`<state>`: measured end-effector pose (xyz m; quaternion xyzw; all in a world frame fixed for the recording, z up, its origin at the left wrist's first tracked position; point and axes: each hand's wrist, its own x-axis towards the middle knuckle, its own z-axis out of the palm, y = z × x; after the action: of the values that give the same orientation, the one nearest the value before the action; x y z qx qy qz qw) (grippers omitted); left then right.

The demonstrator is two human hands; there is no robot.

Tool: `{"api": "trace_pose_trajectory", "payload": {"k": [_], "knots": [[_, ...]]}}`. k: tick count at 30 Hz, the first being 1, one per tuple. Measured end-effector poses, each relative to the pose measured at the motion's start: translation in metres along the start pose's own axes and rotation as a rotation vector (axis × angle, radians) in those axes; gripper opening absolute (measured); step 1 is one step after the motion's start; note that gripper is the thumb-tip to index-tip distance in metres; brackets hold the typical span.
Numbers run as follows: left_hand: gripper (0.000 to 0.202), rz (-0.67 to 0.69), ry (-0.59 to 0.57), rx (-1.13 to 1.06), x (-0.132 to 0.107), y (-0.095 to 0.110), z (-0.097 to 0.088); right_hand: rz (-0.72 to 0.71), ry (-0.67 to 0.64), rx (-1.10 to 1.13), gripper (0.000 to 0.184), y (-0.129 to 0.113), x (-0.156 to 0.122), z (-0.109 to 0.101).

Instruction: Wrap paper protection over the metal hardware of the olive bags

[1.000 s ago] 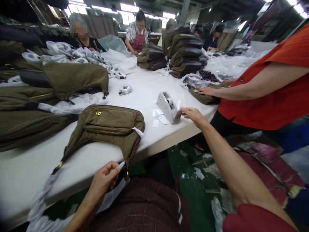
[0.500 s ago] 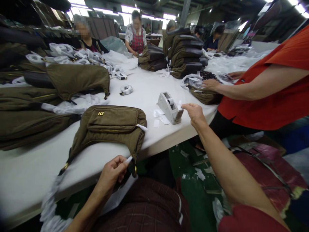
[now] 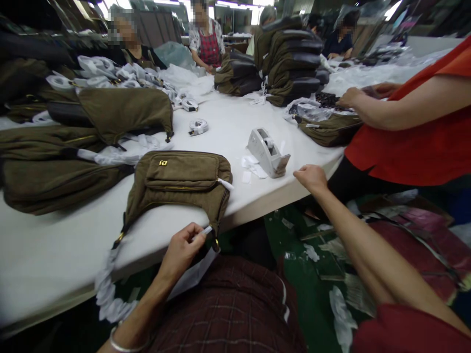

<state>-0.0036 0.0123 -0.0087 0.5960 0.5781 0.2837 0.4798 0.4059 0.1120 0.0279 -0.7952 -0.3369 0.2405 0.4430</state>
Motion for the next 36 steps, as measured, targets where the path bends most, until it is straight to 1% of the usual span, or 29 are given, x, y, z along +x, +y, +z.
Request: {"api": "trace_pose_trajectory", "payload": {"k": [2,4,5,7,9,10,11,12,14,16,18,21,25,28,32,33,34,36], "knots": [[0.016,0.029,0.009,0.054,0.0,0.003,-0.001,0.037,-0.045,-0.005,0.015,0.009,-0.019,-0.005],[0.015,0.041,0.002,0.072,0.001,0.004,-0.002,0.069,-0.157,0.076,0.011,0.016,-0.05,-0.001],[0.015,0.048,-0.002,0.074,0.002,0.004,-0.002,0.089,-0.247,0.149,0.011,0.018,-0.072,0.005],[0.015,0.063,-0.004,0.077,0.002,0.003,-0.001,0.156,-0.507,0.388,0.018,0.015,-0.123,0.022],[0.014,0.07,-0.004,0.085,0.002,0.004,-0.002,0.222,-0.76,0.539,0.023,0.008,-0.179,0.046],[0.014,0.072,-0.003,0.088,0.002,0.004,-0.002,0.249,-0.847,0.61,0.023,0.003,-0.205,0.059],[0.013,0.075,-0.003,0.09,0.001,0.005,-0.003,0.283,-0.897,0.678,0.023,0.0,-0.228,0.072],[0.012,0.077,-0.004,0.088,0.0,0.006,-0.004,0.318,-0.914,0.738,0.024,-0.003,-0.247,0.084],[0.012,0.083,-0.013,0.08,-0.001,0.007,-0.006,0.367,-0.886,0.822,0.026,-0.006,-0.273,0.105],[0.013,0.091,-0.023,0.077,-0.001,0.007,-0.008,0.39,-0.815,0.853,0.029,-0.005,-0.282,0.119],[0.013,0.099,-0.031,0.087,-0.001,0.005,-0.01,0.397,-0.759,0.833,0.032,-0.002,-0.281,0.127],[0.01,0.113,-0.045,0.097,0.0,0.001,-0.011,0.407,-0.74,0.761,0.036,0.001,-0.275,0.131],[0.012,0.108,-0.086,0.052,-0.001,0.001,-0.01,0.428,-0.703,0.716,0.039,0.005,-0.272,0.137],[0.014,0.073,-0.096,-0.008,-0.001,0.0,-0.009,0.452,-0.708,0.684,0.041,0.009,-0.272,0.142],[0.018,-0.078,-0.157,-0.219,-0.001,-0.004,-0.007,0.475,-0.703,0.661,0.043,0.009,-0.274,0.146],[0.018,-0.096,-0.165,-0.248,-0.002,-0.004,-0.007,0.478,-0.715,0.658,0.044,0.008,-0.274,0.146],[0.017,-0.088,-0.158,-0.242,-0.003,-0.004,-0.007,0.481,-0.736,0.654,0.044,0.007,-0.274,0.146],[0.015,-0.003,-0.113,-0.138,-0.006,-0.003,-0.007,0.485,-0.784,0.646,0.043,0.006,-0.274,0.146]]}}
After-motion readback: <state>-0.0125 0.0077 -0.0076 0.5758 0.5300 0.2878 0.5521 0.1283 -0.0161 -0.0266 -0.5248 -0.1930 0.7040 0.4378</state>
